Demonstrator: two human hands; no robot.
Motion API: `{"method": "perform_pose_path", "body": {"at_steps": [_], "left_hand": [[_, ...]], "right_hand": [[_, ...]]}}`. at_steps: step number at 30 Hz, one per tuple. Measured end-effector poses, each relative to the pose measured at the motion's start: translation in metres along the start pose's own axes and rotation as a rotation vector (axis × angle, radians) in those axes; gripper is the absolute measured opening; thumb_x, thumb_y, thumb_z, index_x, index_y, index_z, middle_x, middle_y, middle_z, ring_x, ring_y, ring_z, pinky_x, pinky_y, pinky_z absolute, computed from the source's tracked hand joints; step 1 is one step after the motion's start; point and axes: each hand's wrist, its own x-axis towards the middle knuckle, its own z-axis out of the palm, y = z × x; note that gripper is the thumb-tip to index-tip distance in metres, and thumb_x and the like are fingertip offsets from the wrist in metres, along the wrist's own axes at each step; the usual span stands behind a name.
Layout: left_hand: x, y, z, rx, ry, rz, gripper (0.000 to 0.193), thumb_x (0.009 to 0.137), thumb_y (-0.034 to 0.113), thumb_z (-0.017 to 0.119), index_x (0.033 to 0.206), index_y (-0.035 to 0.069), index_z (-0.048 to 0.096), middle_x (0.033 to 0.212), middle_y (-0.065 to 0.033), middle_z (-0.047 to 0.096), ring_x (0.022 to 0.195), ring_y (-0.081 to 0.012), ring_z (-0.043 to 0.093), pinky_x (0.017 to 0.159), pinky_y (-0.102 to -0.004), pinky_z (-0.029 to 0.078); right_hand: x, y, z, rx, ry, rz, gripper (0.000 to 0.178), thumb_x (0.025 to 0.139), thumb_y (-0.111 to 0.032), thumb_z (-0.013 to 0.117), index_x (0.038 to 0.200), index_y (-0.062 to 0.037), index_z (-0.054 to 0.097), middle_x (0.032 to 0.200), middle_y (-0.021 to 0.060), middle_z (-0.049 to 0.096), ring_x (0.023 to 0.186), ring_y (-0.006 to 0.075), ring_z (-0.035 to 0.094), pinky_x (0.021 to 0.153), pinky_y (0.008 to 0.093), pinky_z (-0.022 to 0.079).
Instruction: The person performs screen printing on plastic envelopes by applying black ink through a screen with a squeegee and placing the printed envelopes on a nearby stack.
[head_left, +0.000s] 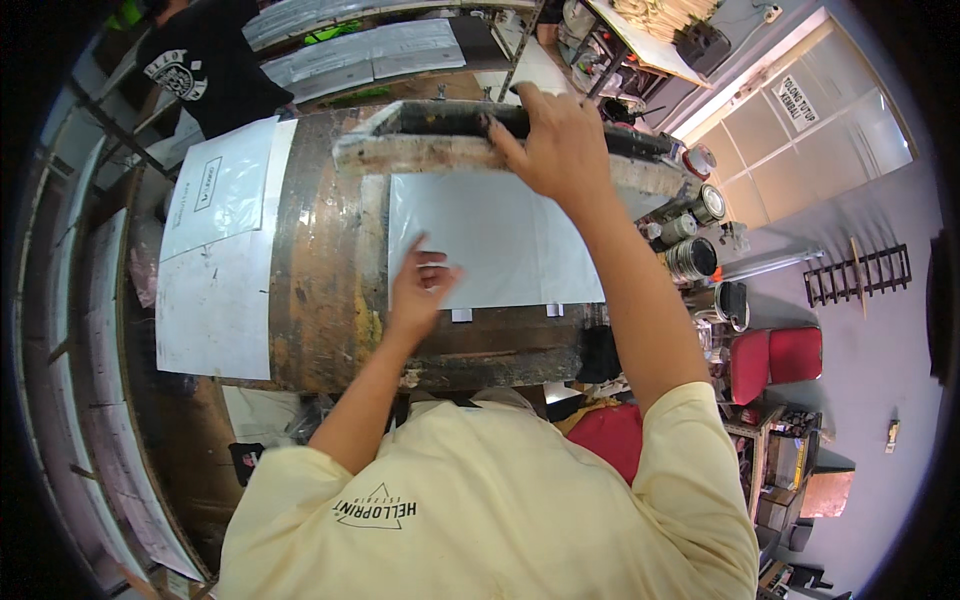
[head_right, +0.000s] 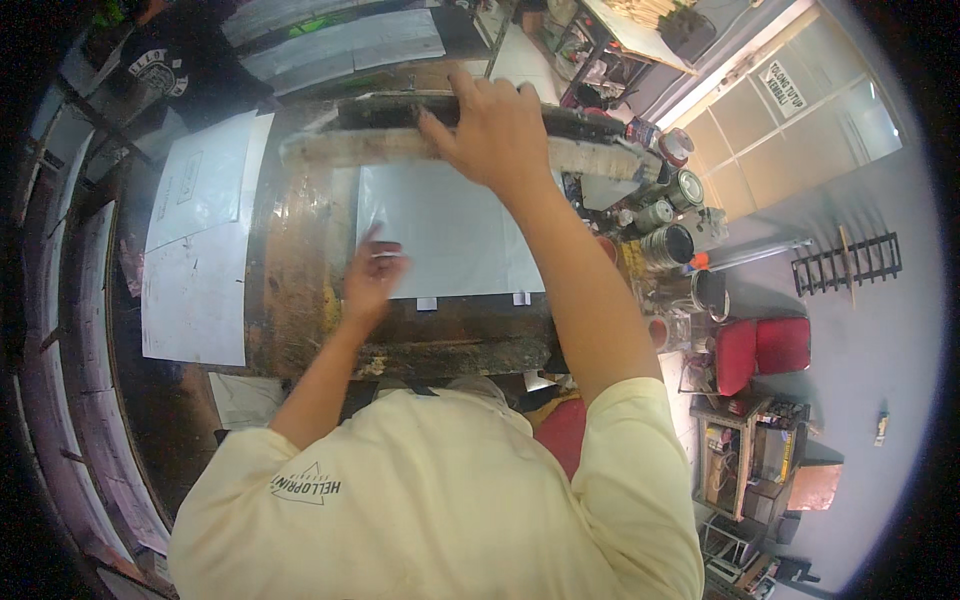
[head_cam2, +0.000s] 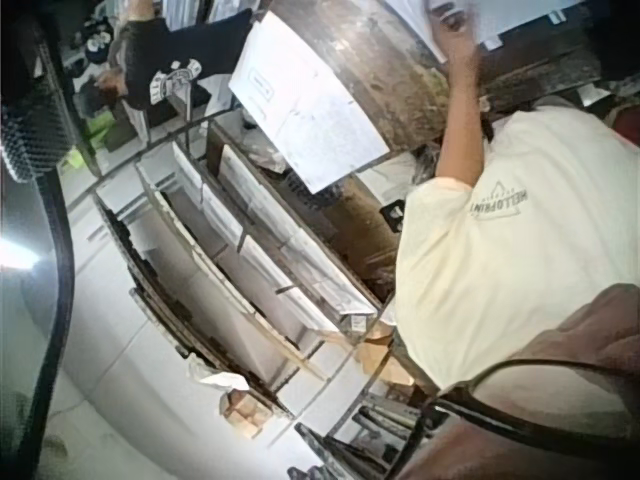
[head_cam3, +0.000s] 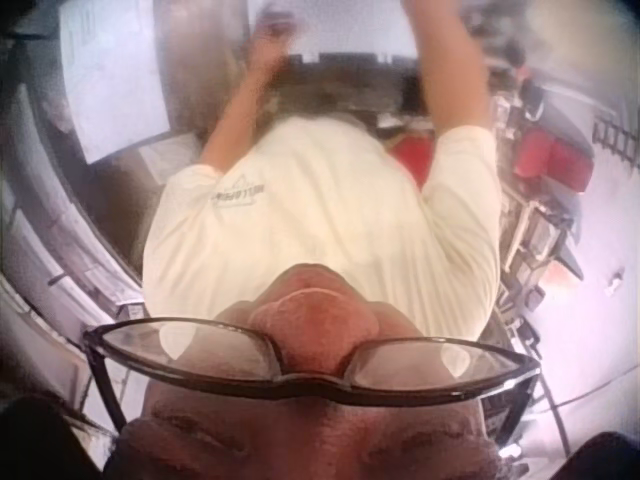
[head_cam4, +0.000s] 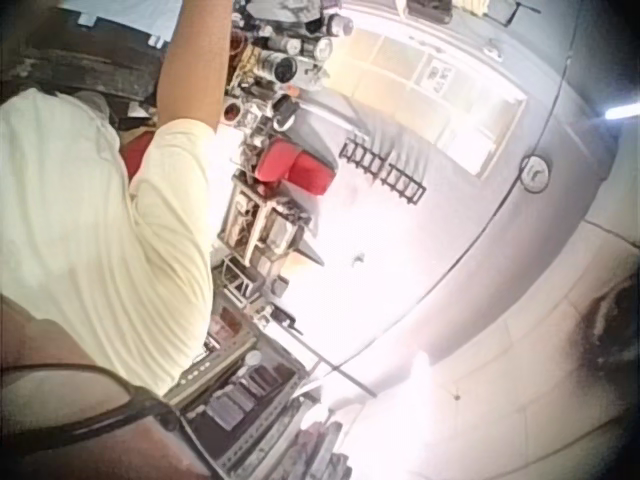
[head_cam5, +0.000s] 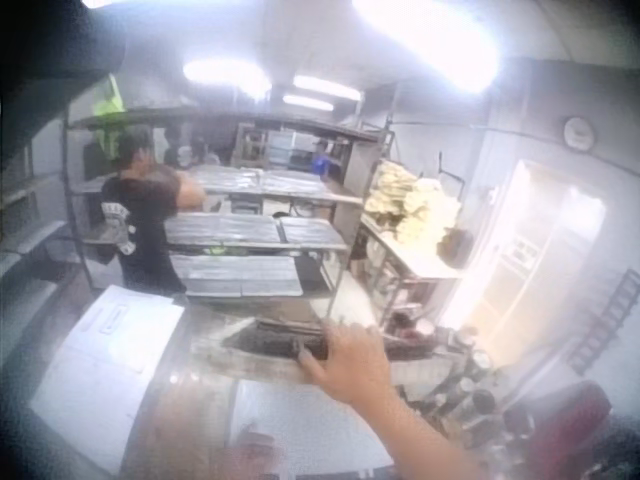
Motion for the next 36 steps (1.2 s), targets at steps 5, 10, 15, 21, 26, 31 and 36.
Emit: {"method": "perform_pose_path", "body": {"at_steps": [5, 10, 15, 21, 26, 31, 36], "left_hand": [[0.002, 0.063, -0.054, -0.952, 0.006, -0.075, 0.059, 0.106, 0.031, 0.06, 0.147, -0.005, 0.037, 0.124, -0.021, 0.061, 0.119, -0.0326, 0.062, 0.108, -0.0479, 0.052], [-0.041, 0.005, -0.057, -0.929, 0.149, -0.461, 0.033, 0.105, 0.026, 0.06, 0.123, -0.001, 0.057, 0.12, -0.0173, 0.064, 0.117, -0.0323, 0.063, 0.111, -0.0499, 0.048], [-0.057, -0.06, -0.062, -0.798, 0.147, -0.492, 0.036, 0.09, 0.006, 0.071, 0.125, 0.003, 0.062, 0.119, -0.0123, 0.067, 0.108, -0.0253, 0.066, 0.105, -0.044, 0.051], [-0.036, -0.07, -0.074, 0.137, 0.12, -0.339, 0.072, 0.067, 0.003, 0.091, 0.132, 0.002, 0.058, 0.118, -0.0129, 0.071, 0.113, -0.0225, 0.067, 0.097, -0.0359, 0.052], [-0.017, -0.071, -0.079, 0.509, 0.017, -0.317, 0.083, 0.063, 0.021, 0.097, 0.135, 0.001, 0.061, 0.114, -0.0152, 0.074, 0.104, -0.0276, 0.072, 0.093, -0.0389, 0.054], [-0.015, -0.072, -0.079, 0.552, 0.037, -0.29, 0.095, 0.061, 0.026, 0.099, 0.143, 0.005, 0.058, 0.112, -0.0153, 0.075, 0.105, -0.0305, 0.073, 0.091, -0.0404, 0.055], [-0.015, -0.071, -0.078, 0.587, 0.018, -0.416, 0.104, 0.06, 0.029, 0.099, 0.15, 0.006, 0.052, 0.112, -0.0167, 0.074, 0.106, -0.0334, 0.071, 0.091, -0.0411, 0.055]], "right_hand": [[-0.065, -0.019, 0.012, -0.061, -0.111, 0.006, 0.068, 0.086, -0.045, 0.072, 0.137, -0.0013, 0.056, 0.104, 0.0137, 0.066, 0.101, 0.0325, 0.059, 0.09, 0.0477, 0.041], [-0.131, -0.005, 0.046, 0.102, -0.617, -0.086, 0.059, 0.084, -0.027, 0.077, 0.137, -0.0072, 0.059, 0.118, 0.0145, 0.061, 0.107, 0.032, 0.057, 0.093, 0.0489, 0.043], [-0.173, 0.0, 0.076, 0.188, -0.623, -0.147, 0.049, 0.084, -0.017, 0.076, 0.132, -0.016, 0.065, 0.114, 0.0107, 0.063, 0.106, 0.0311, 0.059, 0.093, 0.0466, 0.047], [-0.128, 0.059, 0.135, 0.321, -0.442, -0.139, 0.051, 0.083, -0.012, 0.072, 0.133, -0.0181, 0.064, 0.108, 0.0087, 0.064, 0.103, 0.0314, 0.06, 0.088, 0.0453, 0.05], [-0.032, 0.13, 0.247, 0.248, -0.425, -0.099, 0.043, 0.085, -0.011, 0.07, 0.128, -0.0187, 0.067, 0.11, 0.0092, 0.066, 0.105, 0.0333, 0.062, 0.087, 0.0465, 0.055], [0.013, 0.163, 0.324, 0.215, -0.456, -0.142, 0.035, 0.09, -0.017, 0.068, 0.125, -0.0203, 0.068, 0.108, 0.0074, 0.069, 0.103, 0.0324, 0.065, 0.082, 0.0472, 0.058], [0.022, 0.171, 0.35, 0.195, -0.519, -0.178, 0.038, 0.09, -0.016, 0.068, 0.128, -0.0206, 0.066, 0.112, 0.0078, 0.07, 0.106, 0.0332, 0.066, 0.084, 0.0474, 0.058]]}}
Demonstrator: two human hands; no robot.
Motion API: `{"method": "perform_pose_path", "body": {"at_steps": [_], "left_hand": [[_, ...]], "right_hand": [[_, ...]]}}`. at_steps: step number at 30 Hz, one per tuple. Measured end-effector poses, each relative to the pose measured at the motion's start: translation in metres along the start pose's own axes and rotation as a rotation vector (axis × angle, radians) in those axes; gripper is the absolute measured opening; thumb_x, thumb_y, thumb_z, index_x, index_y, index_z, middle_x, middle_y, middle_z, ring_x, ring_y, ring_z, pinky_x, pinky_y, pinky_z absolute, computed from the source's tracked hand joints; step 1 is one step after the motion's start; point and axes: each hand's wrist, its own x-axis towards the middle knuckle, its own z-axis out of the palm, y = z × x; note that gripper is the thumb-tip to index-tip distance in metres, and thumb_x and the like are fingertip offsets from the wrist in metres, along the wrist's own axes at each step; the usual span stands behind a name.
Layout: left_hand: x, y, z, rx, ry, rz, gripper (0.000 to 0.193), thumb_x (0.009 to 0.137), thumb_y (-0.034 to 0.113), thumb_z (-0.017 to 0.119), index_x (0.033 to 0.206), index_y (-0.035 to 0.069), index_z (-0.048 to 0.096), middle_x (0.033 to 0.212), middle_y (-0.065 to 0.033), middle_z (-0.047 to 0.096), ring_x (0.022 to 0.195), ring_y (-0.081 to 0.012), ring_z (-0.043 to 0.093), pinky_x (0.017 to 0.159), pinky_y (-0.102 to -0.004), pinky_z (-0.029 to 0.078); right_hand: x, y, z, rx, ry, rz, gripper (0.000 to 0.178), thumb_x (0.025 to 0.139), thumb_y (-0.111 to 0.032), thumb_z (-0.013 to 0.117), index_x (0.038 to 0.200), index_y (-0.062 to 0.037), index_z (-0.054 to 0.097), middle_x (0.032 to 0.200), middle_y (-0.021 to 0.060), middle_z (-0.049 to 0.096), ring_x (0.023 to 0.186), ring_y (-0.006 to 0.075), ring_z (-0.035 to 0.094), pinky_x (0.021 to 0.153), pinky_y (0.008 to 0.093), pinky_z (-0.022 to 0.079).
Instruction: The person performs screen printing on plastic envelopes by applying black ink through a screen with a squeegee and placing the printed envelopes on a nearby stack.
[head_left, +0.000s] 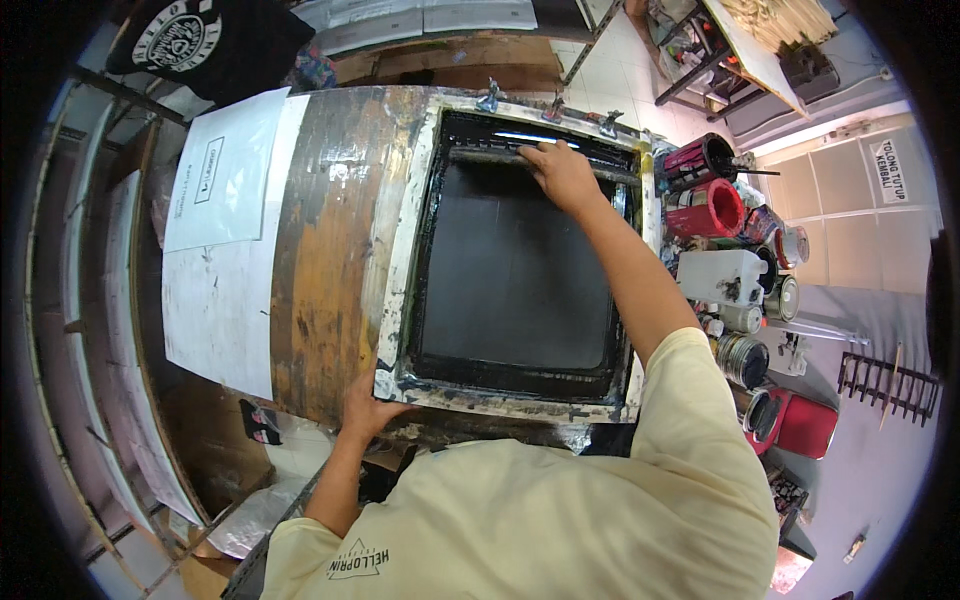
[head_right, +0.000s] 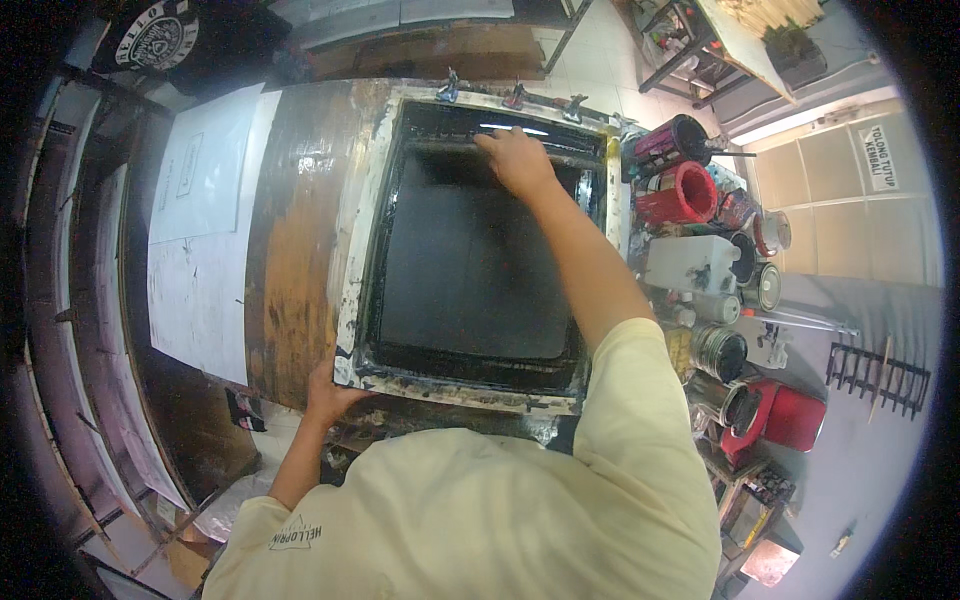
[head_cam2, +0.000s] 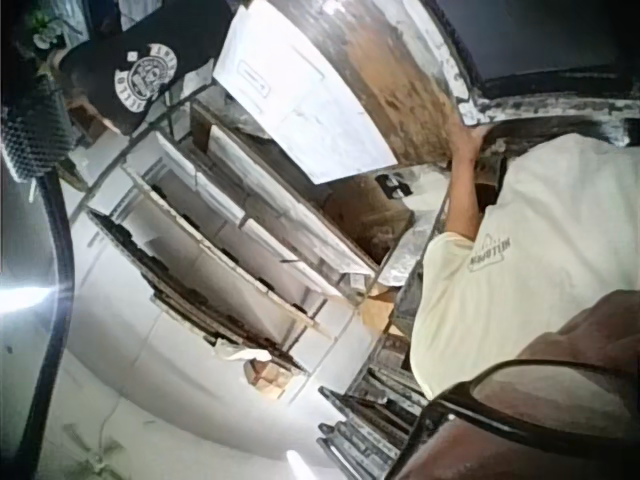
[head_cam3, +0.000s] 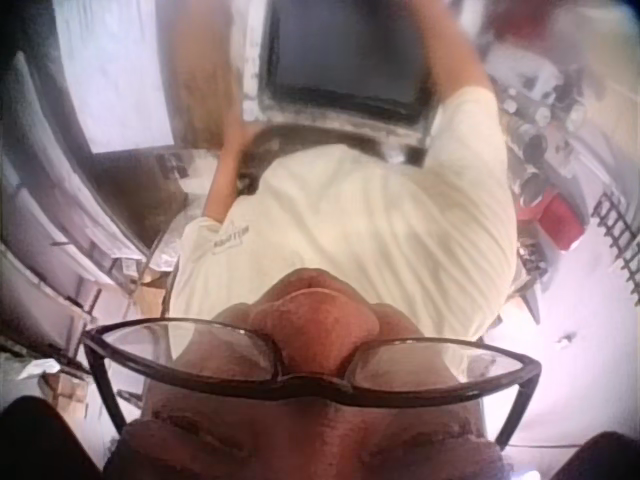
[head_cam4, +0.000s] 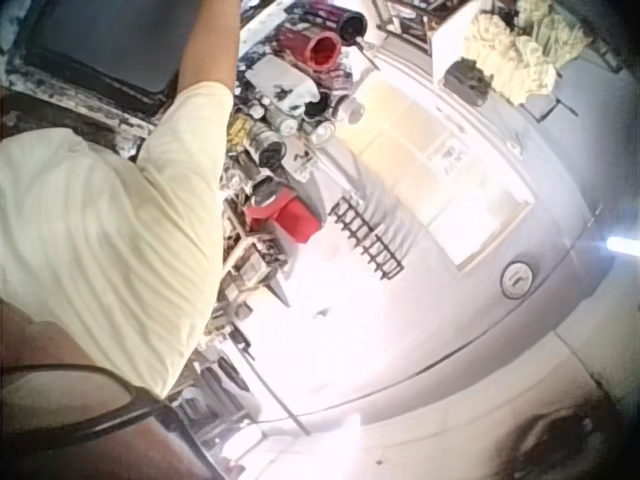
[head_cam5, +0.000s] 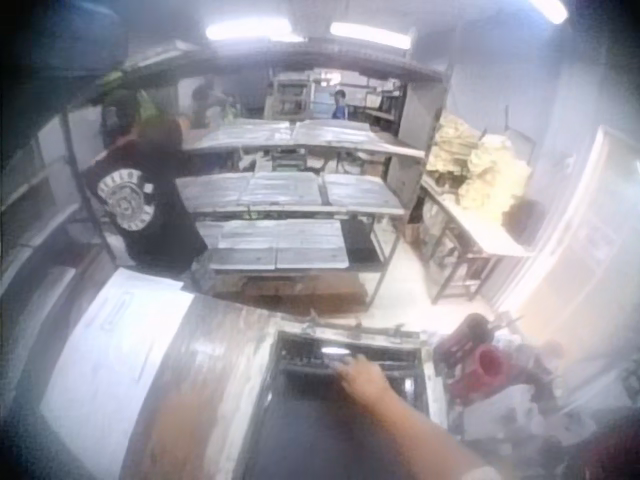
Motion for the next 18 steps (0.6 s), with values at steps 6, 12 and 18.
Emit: {"method": "perform_pose_path", "body": {"at_steps": [6, 12, 18], "left_hand": [[0.002, 0.018, -0.002, 0.038, 0.08, 0.047, 0.075, 0.063, 0.029, 0.097, 0.125, 0.002, 0.066, 0.106, -0.0129, 0.077, 0.097, -0.0264, 0.074, 0.087, -0.0386, 0.056], [0.006, 0.025, -0.003, -0.03, 0.031, 0.043, 0.074, 0.061, 0.024, 0.099, 0.123, 0.0, 0.066, 0.105, -0.0124, 0.077, 0.098, -0.0244, 0.074, 0.088, -0.0373, 0.055], [0.009, 0.024, 0.0, -0.144, -0.002, 0.078, 0.078, 0.063, 0.021, 0.098, 0.13, 0.001, 0.064, 0.107, -0.0131, 0.077, 0.099, -0.0253, 0.074, 0.088, -0.0367, 0.055]], "right_hand": [[0.001, 0.004, 0.008, -0.004, -0.002, 0.033, 0.041, 0.09, -0.021, 0.071, 0.13, -0.0206, 0.066, 0.118, 0.0087, 0.068, 0.112, 0.0323, 0.064, 0.087, 0.0472, 0.058], [0.0, -0.007, 0.019, -0.05, 0.097, 0.087, 0.037, 0.094, -0.043, 0.067, 0.121, -0.0186, 0.069, 0.106, 0.0084, 0.068, 0.105, 0.0317, 0.067, 0.08, 0.0474, 0.059], [-0.06, -0.053, 0.021, -0.012, 0.101, 0.119, 0.033, 0.091, -0.042, 0.071, 0.116, -0.0192, 0.071, 0.107, 0.0089, 0.067, 0.105, 0.0311, 0.065, 0.079, 0.0465, 0.059]]}}
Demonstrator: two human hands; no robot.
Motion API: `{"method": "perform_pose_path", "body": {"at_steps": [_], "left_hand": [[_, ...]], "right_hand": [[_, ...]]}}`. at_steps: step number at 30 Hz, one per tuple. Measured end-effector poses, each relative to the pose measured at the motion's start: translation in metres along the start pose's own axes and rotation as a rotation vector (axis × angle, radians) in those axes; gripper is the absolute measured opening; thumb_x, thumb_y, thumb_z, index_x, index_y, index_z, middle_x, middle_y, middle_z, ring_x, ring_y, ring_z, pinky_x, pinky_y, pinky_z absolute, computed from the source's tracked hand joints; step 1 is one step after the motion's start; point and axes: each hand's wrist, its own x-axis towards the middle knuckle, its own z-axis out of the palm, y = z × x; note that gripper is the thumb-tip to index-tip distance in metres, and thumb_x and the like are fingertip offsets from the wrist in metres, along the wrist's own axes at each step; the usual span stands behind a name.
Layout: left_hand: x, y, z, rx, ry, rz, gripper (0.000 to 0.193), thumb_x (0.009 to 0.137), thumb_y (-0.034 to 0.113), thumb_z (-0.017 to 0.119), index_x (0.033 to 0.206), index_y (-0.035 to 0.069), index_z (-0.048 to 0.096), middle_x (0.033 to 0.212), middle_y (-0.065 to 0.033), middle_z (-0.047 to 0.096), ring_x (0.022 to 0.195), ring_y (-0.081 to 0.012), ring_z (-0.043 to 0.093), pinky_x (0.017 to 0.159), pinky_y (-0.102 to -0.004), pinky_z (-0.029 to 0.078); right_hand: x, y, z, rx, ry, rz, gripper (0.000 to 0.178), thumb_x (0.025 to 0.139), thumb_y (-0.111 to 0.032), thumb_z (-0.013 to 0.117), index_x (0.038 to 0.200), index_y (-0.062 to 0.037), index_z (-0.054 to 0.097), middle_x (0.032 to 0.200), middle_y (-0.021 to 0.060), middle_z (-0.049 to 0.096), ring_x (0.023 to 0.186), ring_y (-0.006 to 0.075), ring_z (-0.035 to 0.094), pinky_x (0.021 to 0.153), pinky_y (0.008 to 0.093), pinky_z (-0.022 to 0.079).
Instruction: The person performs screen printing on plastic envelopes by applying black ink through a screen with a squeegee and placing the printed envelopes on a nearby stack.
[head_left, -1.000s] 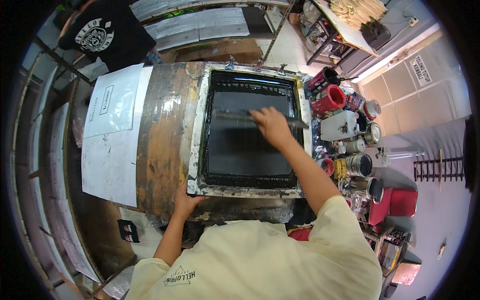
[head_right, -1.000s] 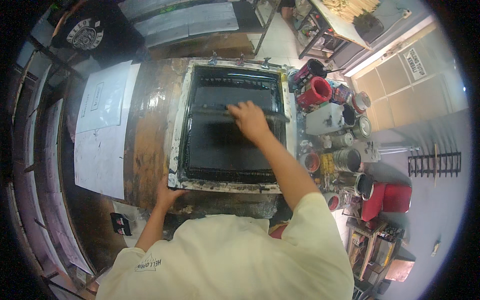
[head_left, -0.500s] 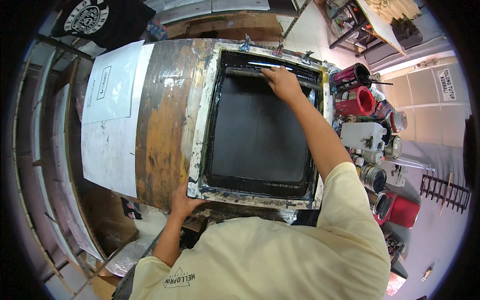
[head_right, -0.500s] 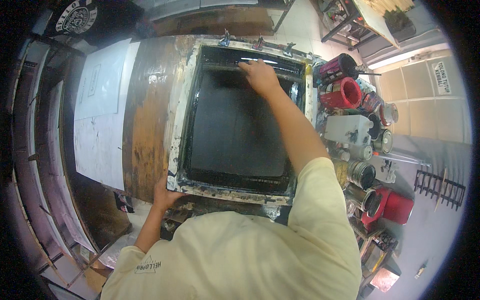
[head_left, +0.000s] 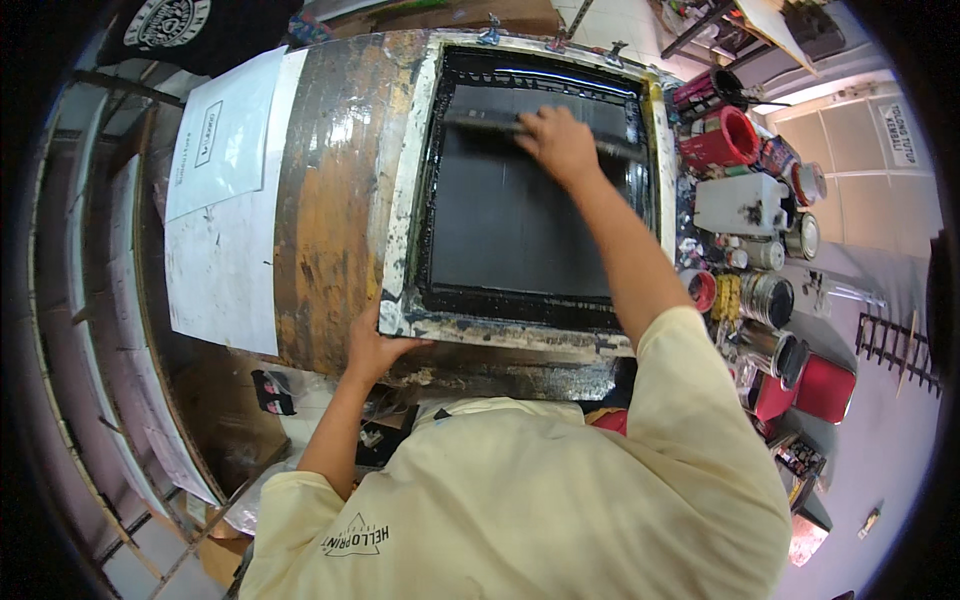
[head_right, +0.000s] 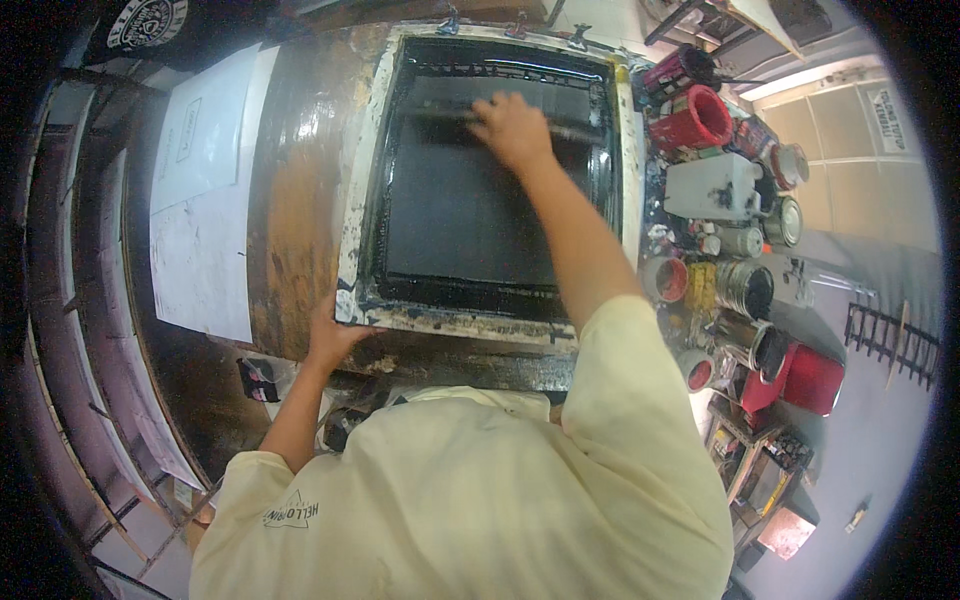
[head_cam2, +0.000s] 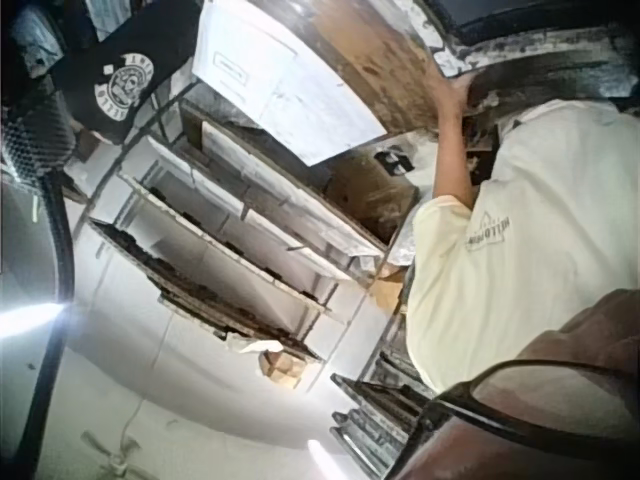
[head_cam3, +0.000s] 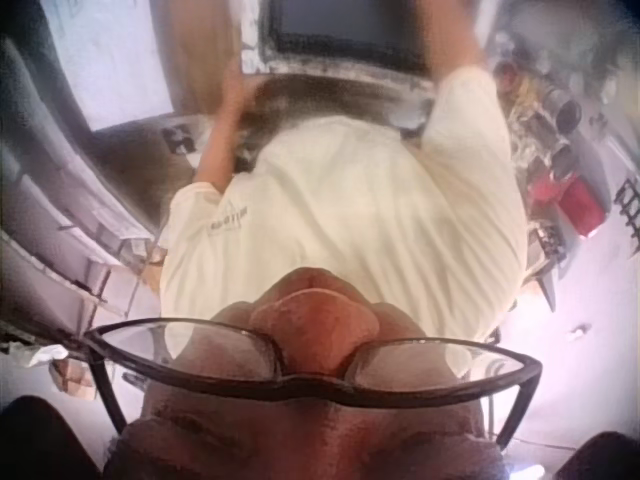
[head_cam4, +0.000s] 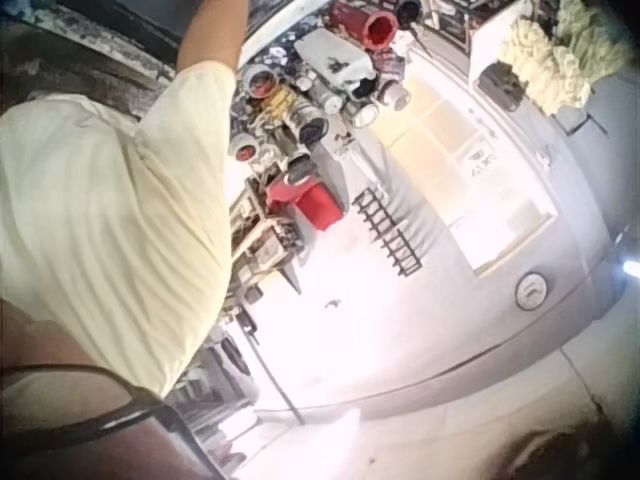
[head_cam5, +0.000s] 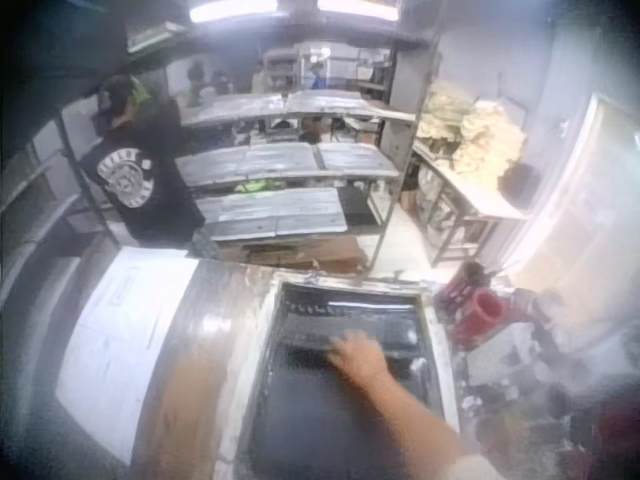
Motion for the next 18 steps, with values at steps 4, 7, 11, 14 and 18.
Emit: {"method": "perform_pose_path", "body": {"at_steps": [4, 7, 11, 14, 18], "left_hand": [[-0.003, 0.0, 0.001, -0.038, -0.01, 0.043, 0.083, 0.064, 0.018, 0.097, 0.136, 0.001, 0.06, 0.112, -0.0122, 0.076, 0.103, -0.0243, 0.072, 0.092, -0.0358, 0.054], [-0.001, -0.007, 0.004, 0.055, 0.039, 0.068, 0.073, 0.067, 0.019, 0.096, 0.129, 0.0, 0.062, 0.111, -0.0128, 0.076, 0.102, -0.0248, 0.072, 0.09, -0.0372, 0.054], [0.006, -0.024, 0.01, 0.182, 0.042, 0.087, 0.098, 0.064, 0.036, 0.098, 0.145, 0.002, 0.054, 0.117, -0.0172, 0.074, 0.109, -0.0327, 0.071, 0.094, -0.0417, 0.054], [0.011, -0.037, 0.014, 0.154, 0.012, 0.113, 0.098, 0.063, 0.04, 0.098, 0.143, 0.001, 0.056, 0.117, -0.0197, 0.074, 0.11, -0.0339, 0.071, 0.094, -0.0426, 0.054], [0.016, -0.049, 0.022, 0.105, 0.059, 0.193, 0.102, 0.061, 0.05, 0.097, 0.141, 0.0, 0.059, 0.115, -0.0195, 0.068, 0.109, -0.0347, 0.066, 0.093, -0.0451, 0.051]], "right_hand": [[-0.107, -0.07, -0.038, 0.054, -0.036, 0.002, 0.039, 0.086, -0.037, 0.076, 0.119, -0.018, 0.069, 0.108, 0.0092, 0.066, 0.104, 0.034, 0.064, 0.077, 0.0464, 0.058], [-0.188, -0.125, -0.075, 0.118, -0.064, -0.036, 0.046, 0.082, -0.033, 0.08, 0.122, -0.0148, 0.068, 0.104, 0.0086, 0.064, 0.101, 0.0311, 0.063, 0.076, 0.0449, 0.058], [-0.222, -0.155, -0.092, 0.093, -0.186, 0.003, 0.046, 0.082, -0.034, 0.079, 0.122, -0.0139, 0.07, 0.102, 0.0078, 0.066, 0.099, 0.0293, 0.063, 0.077, 0.0419, 0.058], [-0.212, -0.145, -0.089, 0.086, -0.173, 0.013, 0.042, 0.085, -0.036, 0.078, 0.121, -0.0151, 0.069, 0.1, 0.0068, 0.067, 0.1, 0.0297, 0.064, 0.077, 0.0424, 0.058], [-0.222, -0.137, -0.083, 0.109, -0.21, 0.03, 0.039, 0.088, -0.034, 0.075, 0.122, -0.0158, 0.068, 0.102, 0.006, 0.068, 0.101, 0.0292, 0.064, 0.078, 0.0417, 0.058]]}}
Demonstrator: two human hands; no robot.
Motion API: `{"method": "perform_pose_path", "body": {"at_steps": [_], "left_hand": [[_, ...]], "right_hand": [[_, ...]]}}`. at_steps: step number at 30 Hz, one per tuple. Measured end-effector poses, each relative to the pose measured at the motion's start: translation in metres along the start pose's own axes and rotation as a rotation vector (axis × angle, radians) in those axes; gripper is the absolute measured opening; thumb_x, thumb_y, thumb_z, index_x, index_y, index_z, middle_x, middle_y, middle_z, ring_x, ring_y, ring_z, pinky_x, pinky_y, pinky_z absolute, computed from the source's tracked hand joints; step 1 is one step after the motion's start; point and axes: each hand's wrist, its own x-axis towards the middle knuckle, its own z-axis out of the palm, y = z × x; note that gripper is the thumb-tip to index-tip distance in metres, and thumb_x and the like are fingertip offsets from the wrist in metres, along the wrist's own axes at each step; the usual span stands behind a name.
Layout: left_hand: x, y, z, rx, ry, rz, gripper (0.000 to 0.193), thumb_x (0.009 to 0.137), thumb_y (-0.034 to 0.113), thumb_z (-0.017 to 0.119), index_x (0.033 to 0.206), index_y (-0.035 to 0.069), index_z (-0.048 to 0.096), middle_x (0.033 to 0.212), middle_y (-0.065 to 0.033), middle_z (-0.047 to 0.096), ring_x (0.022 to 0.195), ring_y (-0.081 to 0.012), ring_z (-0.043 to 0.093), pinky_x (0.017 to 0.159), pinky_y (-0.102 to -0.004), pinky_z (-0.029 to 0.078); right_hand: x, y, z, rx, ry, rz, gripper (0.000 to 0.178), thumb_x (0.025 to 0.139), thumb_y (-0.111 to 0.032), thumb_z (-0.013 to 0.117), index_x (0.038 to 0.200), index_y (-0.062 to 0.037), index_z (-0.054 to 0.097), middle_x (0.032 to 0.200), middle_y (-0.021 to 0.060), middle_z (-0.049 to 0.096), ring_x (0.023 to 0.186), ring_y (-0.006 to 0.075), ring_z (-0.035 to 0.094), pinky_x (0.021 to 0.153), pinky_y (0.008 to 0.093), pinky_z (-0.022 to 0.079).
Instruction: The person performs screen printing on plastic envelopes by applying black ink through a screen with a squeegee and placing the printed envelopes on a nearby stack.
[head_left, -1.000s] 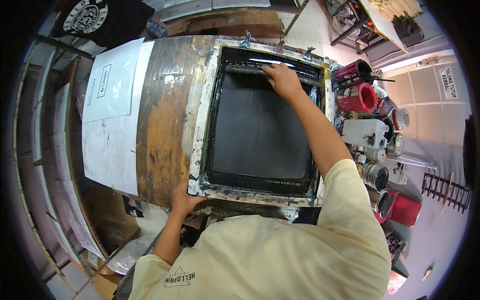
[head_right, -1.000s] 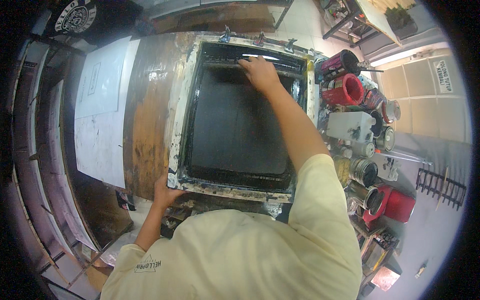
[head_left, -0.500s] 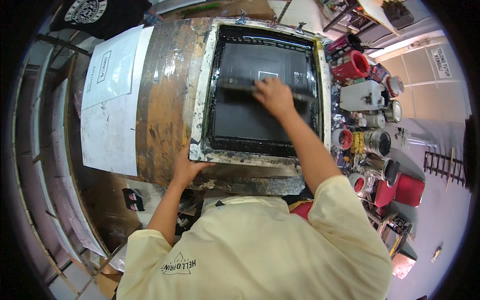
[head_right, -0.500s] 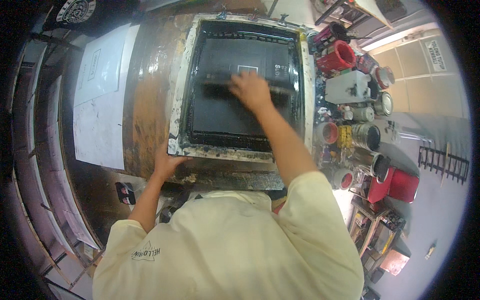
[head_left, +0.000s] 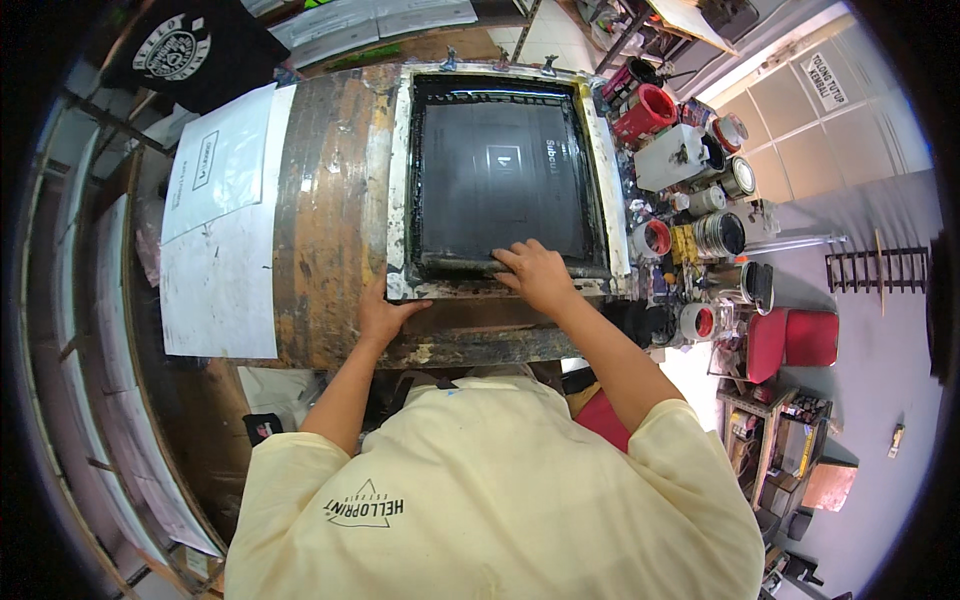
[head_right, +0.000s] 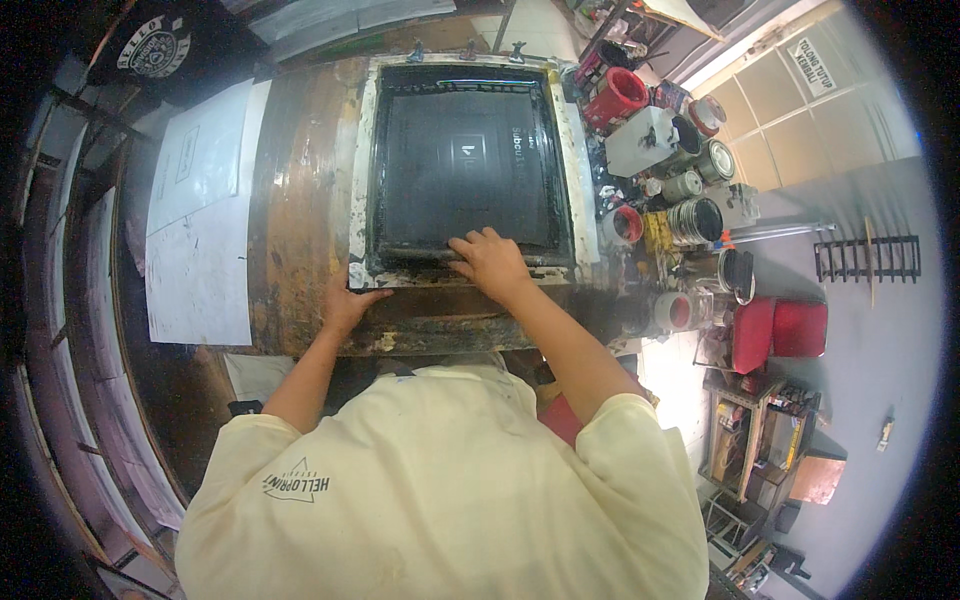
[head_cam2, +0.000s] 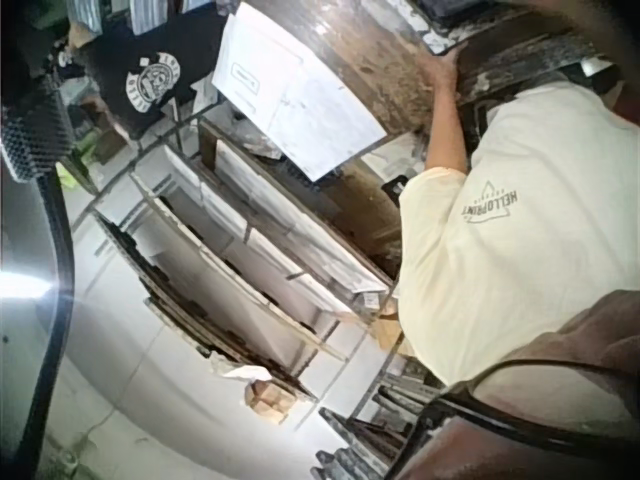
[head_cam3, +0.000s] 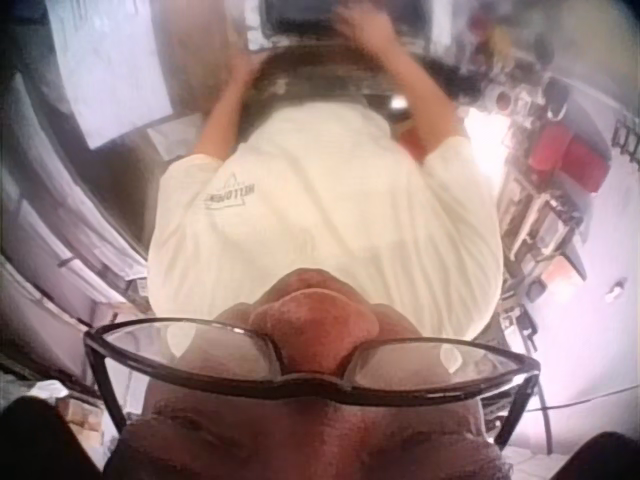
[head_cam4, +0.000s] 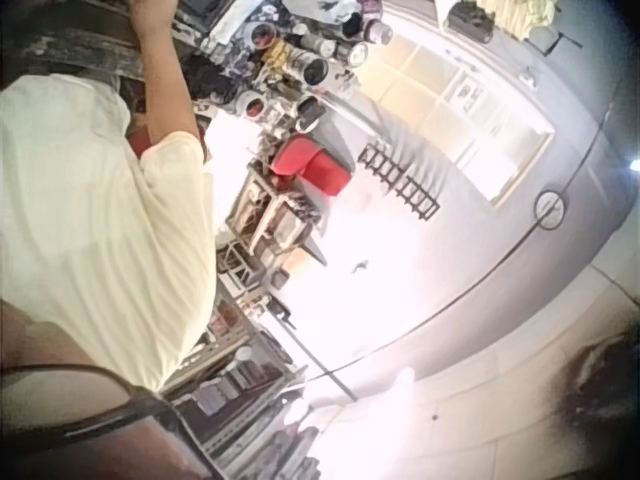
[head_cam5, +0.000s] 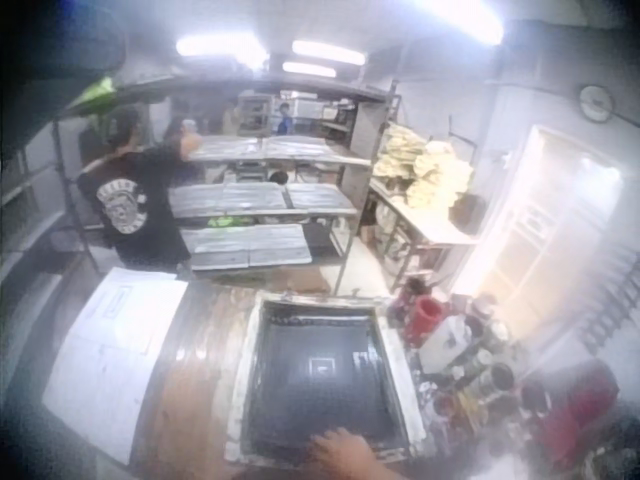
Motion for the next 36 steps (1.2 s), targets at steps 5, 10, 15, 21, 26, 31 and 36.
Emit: {"method": "perform_pose_path", "body": {"at_steps": [5, 10, 15, 21, 26, 31, 36], "left_hand": [[0.002, -0.008, 0.011, 0.393, 0.097, 0.081, 0.112, 0.057, 0.056, 0.096, 0.146, 0.002, 0.056, 0.102, -0.011, 0.049, 0.098, -0.0317, 0.051, 0.089, -0.0447, 0.045], [0.006, -0.015, 0.015, 0.408, 0.113, 0.107, 0.115, 0.055, 0.057, 0.095, 0.149, 0.005, 0.054, 0.099, -0.0105, 0.047, 0.094, -0.0326, 0.05, 0.089, -0.0443, 0.044], [0.011, -0.021, 0.02, 0.379, 0.09, 0.076, 0.115, 0.054, 0.055, 0.094, 0.15, 0.006, 0.054, 0.1, -0.0117, 0.049, 0.096, -0.0326, 0.051, 0.087, -0.045, 0.044], [0.013, -0.013, 0.014, 0.373, 0.055, 0.042, 0.115, 0.052, 0.043, 0.098, 0.152, 0.009, 0.052, 0.105, -0.0123, 0.052, 0.097, -0.0324, 0.052, 0.087, -0.0429, 0.045], [0.015, 0.005, 0.009, 0.317, 0.036, -0.051, 0.111, 0.052, 0.04, 0.099, 0.149, 0.008, 0.056, 0.11, -0.0145, 0.052, 0.1, -0.0328, 0.053, 0.088, -0.0438, 0.046], [0.015, 0.016, 0.007, 0.333, 0.035, -0.074, 0.11, 0.053, 0.038, 0.099, 0.149, 0.008, 0.055, 0.109, -0.0165, 0.056, 0.105, -0.0352, 0.055, 0.093, -0.0446, 0.047], [0.013, 0.018, 0.006, 0.028, -0.02, -0.128, 0.109, 0.057, 0.031, 0.098, 0.151, 0.006, 0.05, 0.109, -0.0195, 0.071, 0.103, -0.0372, 0.066, 0.091, -0.0448, 0.05]], "right_hand": [[-0.016, -0.005, 0.022, 0.021, -0.06, -0.006, 0.043, 0.088, -0.034, 0.075, 0.126, -0.0167, 0.068, 0.107, 0.0055, 0.067, 0.103, 0.0276, 0.062, 0.083, 0.0416, 0.057], [-0.017, -0.003, 0.04, -0.022, -0.028, -0.026, 0.05, 0.084, -0.033, 0.078, 0.129, -0.0145, 0.067, 0.11, 0.0078, 0.065, 0.103, 0.0291, 0.06, 0.088, 0.044, 0.055], [0.015, 0.024, 0.049, -0.066, 0.03, -0.101, 0.059, 0.079, -0.031, 0.082, 0.132, -0.0131, 0.063, 0.119, 0.0107, 0.064, 0.106, 0.0319, 0.058, 0.097, 0.0493, 0.052], [0.171, 0.123, 0.041, -0.065, 0.066, -0.08, 0.057, 0.083, -0.032, 0.079, 0.134, -0.0139, 0.063, 0.115, 0.0077, 0.064, 0.107, 0.0314, 0.058, 0.092, 0.0483, 0.052], [0.3, 0.192, 0.016, -0.087, 0.156, -0.089, 0.037, 0.087, -0.035, 0.076, 0.118, -0.0181, 0.066, 0.107, 0.0056, 0.065, 0.105, 0.0318, 0.063, 0.082, 0.0467, 0.057], [0.351, 0.219, -0.037, -0.062, -0.122, -0.093, 0.037, 0.094, -0.047, 0.066, 0.113, -0.0157, 0.07, 0.107, 0.0118, 0.072, 0.104, 0.0352, 0.068, 0.083, 0.0509, 0.056], [0.286, 0.182, -0.062, 0.03, -0.19, -0.069, 0.04, 0.096, -0.05, 0.064, 0.114, -0.0154, 0.072, 0.103, 0.0161, 0.074, 0.1, 0.0384, 0.07, 0.088, 0.0513, 0.055]]}}
